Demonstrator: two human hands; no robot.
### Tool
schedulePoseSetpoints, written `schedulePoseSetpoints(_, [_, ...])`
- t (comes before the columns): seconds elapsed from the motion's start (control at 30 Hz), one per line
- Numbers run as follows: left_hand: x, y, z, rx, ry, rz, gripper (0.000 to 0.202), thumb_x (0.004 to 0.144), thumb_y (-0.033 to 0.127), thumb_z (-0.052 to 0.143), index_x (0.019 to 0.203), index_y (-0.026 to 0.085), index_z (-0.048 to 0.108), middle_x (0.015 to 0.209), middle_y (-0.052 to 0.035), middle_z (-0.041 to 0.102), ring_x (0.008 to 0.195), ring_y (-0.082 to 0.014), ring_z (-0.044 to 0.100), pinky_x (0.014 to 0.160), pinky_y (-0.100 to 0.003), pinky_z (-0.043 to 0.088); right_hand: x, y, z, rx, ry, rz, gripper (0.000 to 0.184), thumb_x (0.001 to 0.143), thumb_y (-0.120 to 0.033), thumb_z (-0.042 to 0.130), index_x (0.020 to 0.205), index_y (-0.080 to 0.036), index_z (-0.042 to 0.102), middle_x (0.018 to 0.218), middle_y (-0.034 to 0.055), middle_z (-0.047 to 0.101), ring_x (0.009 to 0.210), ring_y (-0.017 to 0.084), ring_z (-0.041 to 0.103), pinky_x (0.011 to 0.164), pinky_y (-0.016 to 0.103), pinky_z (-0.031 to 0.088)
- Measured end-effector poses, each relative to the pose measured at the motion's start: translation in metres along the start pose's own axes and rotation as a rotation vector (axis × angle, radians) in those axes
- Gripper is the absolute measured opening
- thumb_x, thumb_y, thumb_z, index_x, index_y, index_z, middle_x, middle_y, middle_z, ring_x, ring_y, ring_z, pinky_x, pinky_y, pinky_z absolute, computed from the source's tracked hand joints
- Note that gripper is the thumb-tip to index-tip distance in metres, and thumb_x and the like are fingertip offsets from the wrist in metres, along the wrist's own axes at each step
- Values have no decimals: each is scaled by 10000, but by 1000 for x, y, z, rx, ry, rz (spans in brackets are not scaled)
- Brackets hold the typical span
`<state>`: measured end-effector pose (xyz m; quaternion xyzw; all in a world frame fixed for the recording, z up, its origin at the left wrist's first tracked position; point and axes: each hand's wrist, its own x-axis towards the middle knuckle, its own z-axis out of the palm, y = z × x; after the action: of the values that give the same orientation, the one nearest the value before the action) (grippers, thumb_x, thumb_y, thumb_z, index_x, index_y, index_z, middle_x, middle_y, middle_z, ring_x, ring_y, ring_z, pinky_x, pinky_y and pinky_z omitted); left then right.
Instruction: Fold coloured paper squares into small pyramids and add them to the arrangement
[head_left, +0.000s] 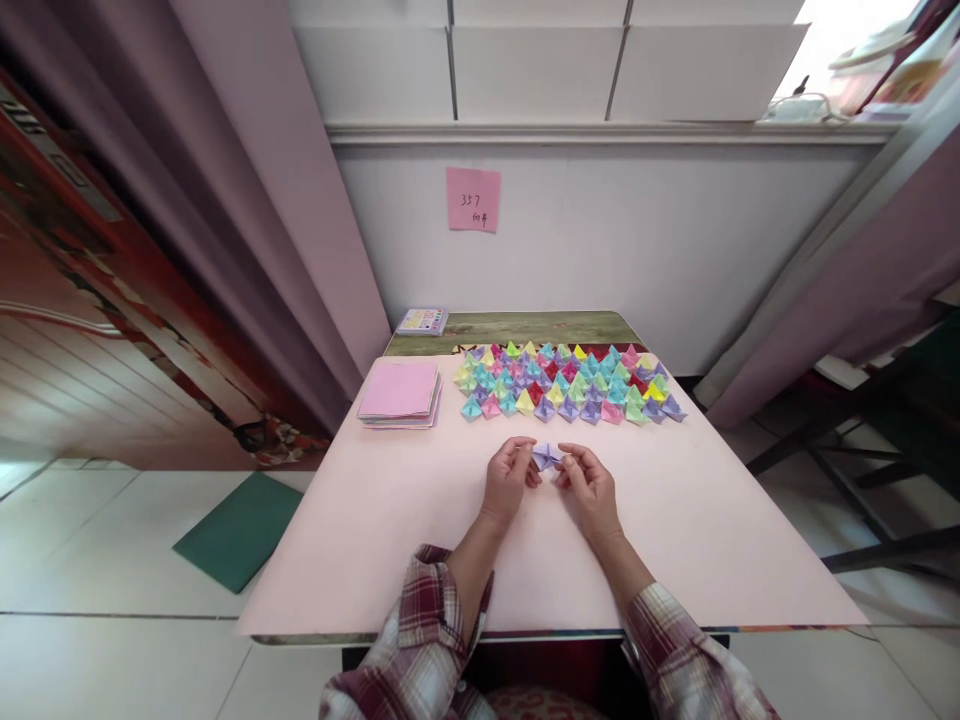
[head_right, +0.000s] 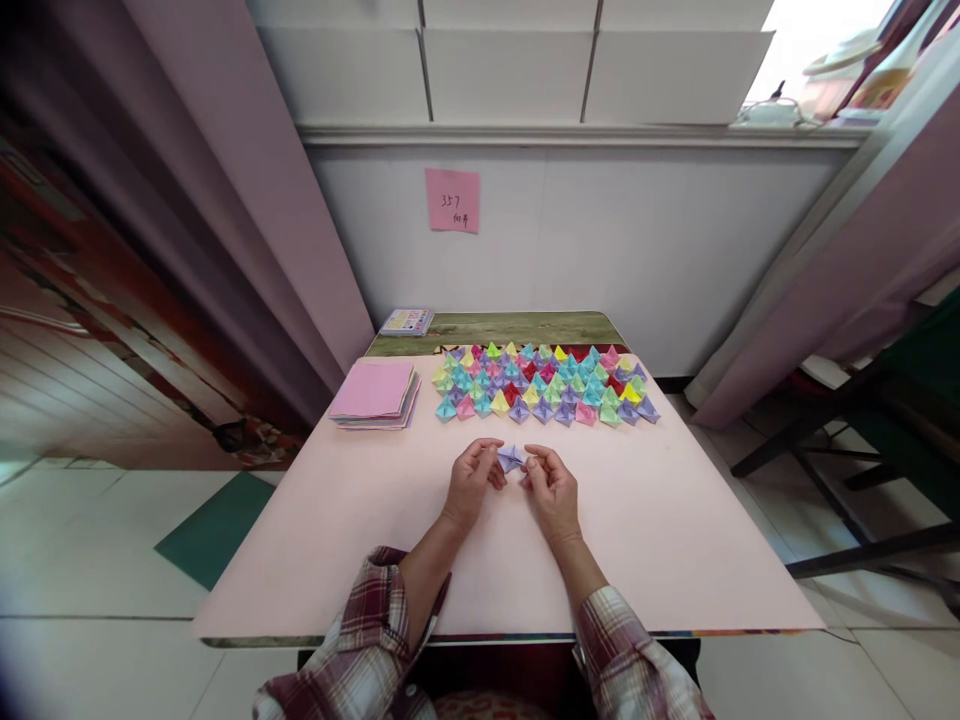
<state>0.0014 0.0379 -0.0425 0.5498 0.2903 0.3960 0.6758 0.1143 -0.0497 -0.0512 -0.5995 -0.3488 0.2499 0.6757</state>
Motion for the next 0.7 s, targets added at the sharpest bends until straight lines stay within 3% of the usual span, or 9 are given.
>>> schedulePoseSetpoints(0.13, [-1, -1, 0, 121, 209, 57, 409, 930, 516, 391, 1037, 167, 577, 508, 55, 512, 399, -91, 428, 428, -202, 349, 0, 3, 1, 19, 113, 29, 336, 911, -452, 526, 1117, -199, 604, 705, -20, 588, 534, 108, 513, 542, 237, 450])
schedulePoseSetpoints(0.2, [-1, -3, -2, 221, 322, 111, 346, 934, 467, 404, 989, 178, 586, 491, 67, 455, 432, -99, 433, 465, -206, 362, 0, 5, 1, -10, 152, 41, 346, 910, -465, 523, 1101, -191, 612, 672, -27, 570, 500, 103, 478, 493, 226, 417])
schedulePoseSetpoints(0.27, [1, -6, -4, 328, 367, 154, 262, 916, 402, 454, 960, 185, 594, 541, 50, 487, 488, -114, 474, 512, -223, 395, 0, 6, 0, -76, 170, 31, 345, 900, -468, 535, 1072, -183, 631, 653, -28, 562, 497, 108, 475, 489, 230, 414])
schedulePoseSetpoints(0.37, [4, -11, -7, 502, 335, 255, 214, 853, 272, 526, 1036, 194, 606, 874, -45, 657, 751, -176, 604, 709, -301, 486, 1, 5, 0, -252, 168, -78, 314, 888, -438, 558, 1039, -184, 664, 769, 21, 625, 621, 144, 559, 605, 271, 482])
schedulePoseSetpoints(0.47, [5, -13, -6, 658, 234, 375, 375, 809, 161, 519, 1176, 208, 584, 1191, -98, 628, 1098, -251, 560, 967, -410, 421, 2, 2, 1, -433, 107, -228, 294, 899, -379, 542, 1099, -204, 667, 1028, 89, 640, 855, 196, 613, 773, 333, 513])
schedulePoseSetpoints(0.57, [5, -14, -5, 738, 135, 403, 447, 798, 120, 509, 1233, 212, 561, 1232, -105, 616, 1162, -270, 528, 1022, -449, 365, 4, 3, 3, -533, 45, -320, 323, 907, -328, 525, 1197, -232, 631, 1143, 104, 605, 1055, 233, 581, 899, 391, 493])
schedulePoseSetpoints(0.7, [5, -15, -5, 781, 122, 350, 446, 749, 100, 564, 1177, 224, 588, 1047, -71, 674, 1013, -261, 578, 958, -444, 394, 5, 9, 4, -590, 3, -348, 341, 875, -301, 568, 1204, -234, 627, 1182, 115, 592, 1123, 257, 554, 950, 438, 474])
